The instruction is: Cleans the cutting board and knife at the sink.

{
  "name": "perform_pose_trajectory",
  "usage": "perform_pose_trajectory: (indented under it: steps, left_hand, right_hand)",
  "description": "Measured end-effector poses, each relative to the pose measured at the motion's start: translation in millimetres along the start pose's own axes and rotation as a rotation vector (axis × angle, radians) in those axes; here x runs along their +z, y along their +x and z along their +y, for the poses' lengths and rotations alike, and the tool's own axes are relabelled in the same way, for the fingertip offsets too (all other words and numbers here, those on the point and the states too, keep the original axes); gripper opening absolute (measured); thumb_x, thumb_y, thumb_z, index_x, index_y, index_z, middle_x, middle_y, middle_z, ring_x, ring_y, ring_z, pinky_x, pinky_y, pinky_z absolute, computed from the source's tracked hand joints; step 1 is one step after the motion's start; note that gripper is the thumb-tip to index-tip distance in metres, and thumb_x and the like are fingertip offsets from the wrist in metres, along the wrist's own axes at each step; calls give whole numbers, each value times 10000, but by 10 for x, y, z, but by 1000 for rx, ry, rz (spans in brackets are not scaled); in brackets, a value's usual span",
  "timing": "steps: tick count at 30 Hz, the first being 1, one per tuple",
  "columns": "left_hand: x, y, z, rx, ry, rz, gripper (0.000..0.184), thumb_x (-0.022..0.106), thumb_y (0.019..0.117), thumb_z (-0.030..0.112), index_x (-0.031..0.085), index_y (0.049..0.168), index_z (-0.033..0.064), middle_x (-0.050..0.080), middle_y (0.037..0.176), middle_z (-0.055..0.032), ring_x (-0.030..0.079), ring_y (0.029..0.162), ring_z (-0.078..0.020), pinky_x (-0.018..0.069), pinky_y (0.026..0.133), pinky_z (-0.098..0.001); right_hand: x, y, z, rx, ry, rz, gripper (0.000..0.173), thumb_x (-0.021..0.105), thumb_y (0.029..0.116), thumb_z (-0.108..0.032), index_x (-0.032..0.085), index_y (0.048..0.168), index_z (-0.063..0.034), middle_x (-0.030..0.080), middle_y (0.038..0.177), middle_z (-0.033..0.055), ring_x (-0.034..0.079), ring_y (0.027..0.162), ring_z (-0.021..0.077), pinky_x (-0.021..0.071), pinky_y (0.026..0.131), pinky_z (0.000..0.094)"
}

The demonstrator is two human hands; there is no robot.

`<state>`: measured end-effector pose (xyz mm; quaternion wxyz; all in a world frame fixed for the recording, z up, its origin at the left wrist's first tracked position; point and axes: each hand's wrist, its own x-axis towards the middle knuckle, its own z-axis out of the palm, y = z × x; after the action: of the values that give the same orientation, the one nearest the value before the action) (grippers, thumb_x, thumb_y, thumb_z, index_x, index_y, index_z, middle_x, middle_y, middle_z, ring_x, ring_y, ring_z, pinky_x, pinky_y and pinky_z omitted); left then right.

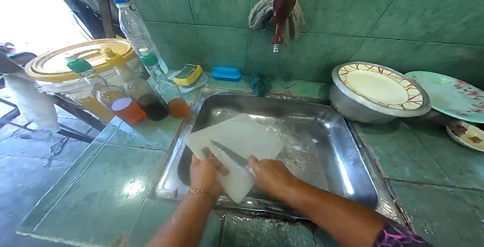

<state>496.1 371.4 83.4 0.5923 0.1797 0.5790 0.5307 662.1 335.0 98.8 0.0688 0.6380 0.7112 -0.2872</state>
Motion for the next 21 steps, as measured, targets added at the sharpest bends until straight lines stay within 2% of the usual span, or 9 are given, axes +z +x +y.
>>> perform_pose_trajectory:
  steps: [2, 5, 6, 8, 11, 14, 16, 17, 21]
  left_hand:
    - [7, -18, 44, 7, 3, 4, 613, 477, 779, -262, 376, 1311, 27, 590, 863, -163, 575, 514, -210, 506, 398, -363]
    - [-8, -25, -3, 10, -16, -22, 562, 476, 766, -265, 394, 1243, 21, 594, 840, -158, 573, 512, -203, 499, 403, -351]
    - [-13, -27, -10, 12, -21, -30, 551, 474, 763, -264, 400, 1230, 18, 597, 833, -157, 569, 506, -201, 496, 401, -348]
    - [-5, -39, 1, 9, -18, -34, 545, 468, 770, -261, 398, 1230, 22, 597, 828, -153, 574, 506, -198, 504, 403, -348]
    - [15, -36, 24, 8, 10, -12, 536, 473, 774, -260, 400, 1227, 17, 593, 811, -154, 570, 494, -199, 497, 391, -346]
    - [-5, -25, 35, 13, 54, -18, 537, 487, 776, -253, 401, 1239, 3, 587, 835, -160, 565, 506, -201, 495, 400, -346]
    - [-30, -11, 16, 11, 43, -21, 514, 486, 792, -246, 402, 1230, 9, 583, 819, -152, 545, 491, -191, 476, 389, -334]
    - [-36, 2, 24, 10, 38, -26, 508, 483, 798, -243, 400, 1228, 13, 582, 816, -148, 539, 486, -188, 469, 385, -328]
    - [-47, 46, 62, 7, 35, -32, 505, 473, 807, -245, 399, 1234, 15, 599, 823, -153, 559, 490, -190, 482, 386, -331]
  right_hand:
    - [40, 119, 186, 56, 0, 24, 361, 393, 1100, -276, 546, 1338, -52, 691, 1085, 257, 684, 1042, 463, 527, 853, 643]
    - [70, 506, 807, 316, 23, 72, 356, 428, 1083, -237, 574, 1356, -63, 675, 1230, 238, 653, 1160, 434, 508, 939, 638]
    - [49, 566, 844, 344, 31, 80, 345, 443, 1075, -223, 584, 1343, -59, 674, 1237, 229, 652, 1167, 421, 510, 944, 629]
    - [-16, 474, 506, 251, 47, 58, 354, 446, 1069, -191, 570, 1363, -38, 665, 1230, 253, 644, 1165, 441, 504, 947, 639]
    - [-65, 253, -39, 18, -10, 27, 357, 379, 1106, -264, 552, 1328, -44, 681, 1133, 246, 672, 1086, 444, 526, 875, 629]
    - [-16, 553, 349, 153, -6, 72, 359, 411, 1093, -245, 559, 1373, -75, 681, 1189, 242, 665, 1122, 439, 519, 906, 634]
    - [18, 781, 653, 302, 10, 111, 354, 444, 1080, -233, 577, 1357, -57, 677, 1227, 238, 660, 1146, 433, 517, 922, 634]
    - [-4, 784, 617, 315, 24, 114, 358, 449, 1077, -223, 580, 1355, -39, 671, 1239, 241, 653, 1159, 432, 513, 935, 631]
    - [-56, 416, -77, 20, -1, 76, 363, 380, 1103, -254, 573, 1319, -33, 685, 1142, 249, 669, 1100, 440, 519, 895, 631]
